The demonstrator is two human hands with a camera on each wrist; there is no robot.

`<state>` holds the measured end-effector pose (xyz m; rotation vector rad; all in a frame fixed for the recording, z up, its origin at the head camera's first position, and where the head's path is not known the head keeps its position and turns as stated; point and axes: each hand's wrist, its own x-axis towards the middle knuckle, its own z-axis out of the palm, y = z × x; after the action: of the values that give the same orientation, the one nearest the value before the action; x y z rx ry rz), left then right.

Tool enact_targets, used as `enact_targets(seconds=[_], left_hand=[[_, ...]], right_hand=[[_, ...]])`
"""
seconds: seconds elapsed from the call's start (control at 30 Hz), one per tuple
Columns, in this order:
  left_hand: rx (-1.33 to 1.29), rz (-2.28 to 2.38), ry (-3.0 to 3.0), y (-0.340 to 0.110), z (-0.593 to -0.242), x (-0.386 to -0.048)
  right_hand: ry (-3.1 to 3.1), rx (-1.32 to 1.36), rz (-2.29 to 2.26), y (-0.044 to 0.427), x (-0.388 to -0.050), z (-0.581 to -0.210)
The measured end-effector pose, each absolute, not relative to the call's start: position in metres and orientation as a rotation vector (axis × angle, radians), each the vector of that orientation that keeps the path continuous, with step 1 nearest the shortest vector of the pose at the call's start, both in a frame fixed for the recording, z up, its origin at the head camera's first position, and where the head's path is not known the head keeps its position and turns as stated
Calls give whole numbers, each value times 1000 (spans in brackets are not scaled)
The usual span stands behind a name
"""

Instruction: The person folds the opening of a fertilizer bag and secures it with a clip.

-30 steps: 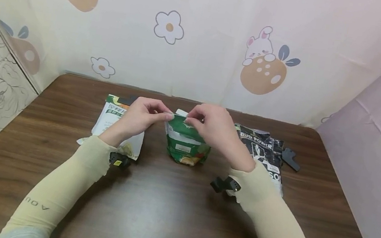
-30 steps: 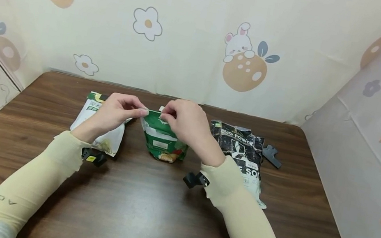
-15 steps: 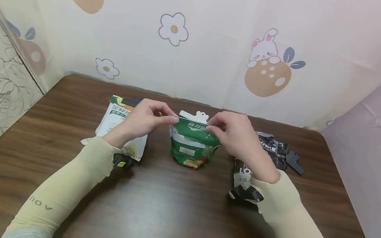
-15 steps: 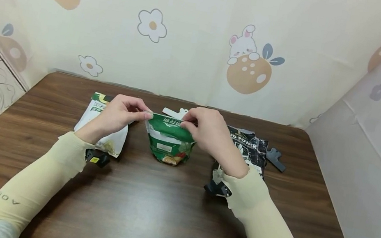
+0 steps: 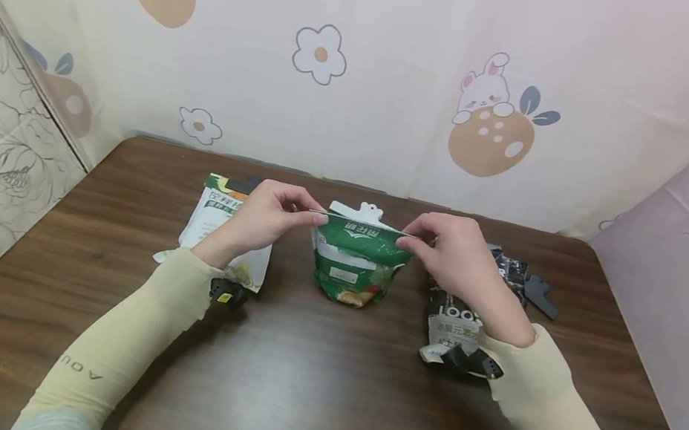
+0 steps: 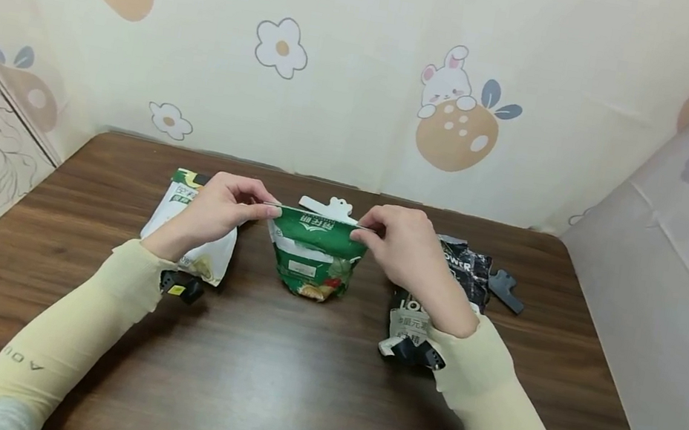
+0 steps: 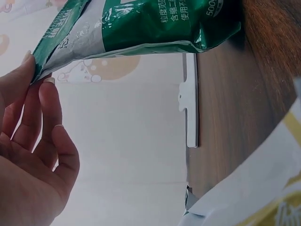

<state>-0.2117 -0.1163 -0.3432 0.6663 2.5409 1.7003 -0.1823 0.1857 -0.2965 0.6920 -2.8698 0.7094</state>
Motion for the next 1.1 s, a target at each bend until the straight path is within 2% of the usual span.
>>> enact_targets(seconds=[0.47,1.1], left_hand=[[778,1684,2596,-114,-345,-211],[726,1660,2585,-115,-342,-210]], right_hand=[[-2832,698,780,193,-182,-303],[-2699,953,747,209,-187,-305]])
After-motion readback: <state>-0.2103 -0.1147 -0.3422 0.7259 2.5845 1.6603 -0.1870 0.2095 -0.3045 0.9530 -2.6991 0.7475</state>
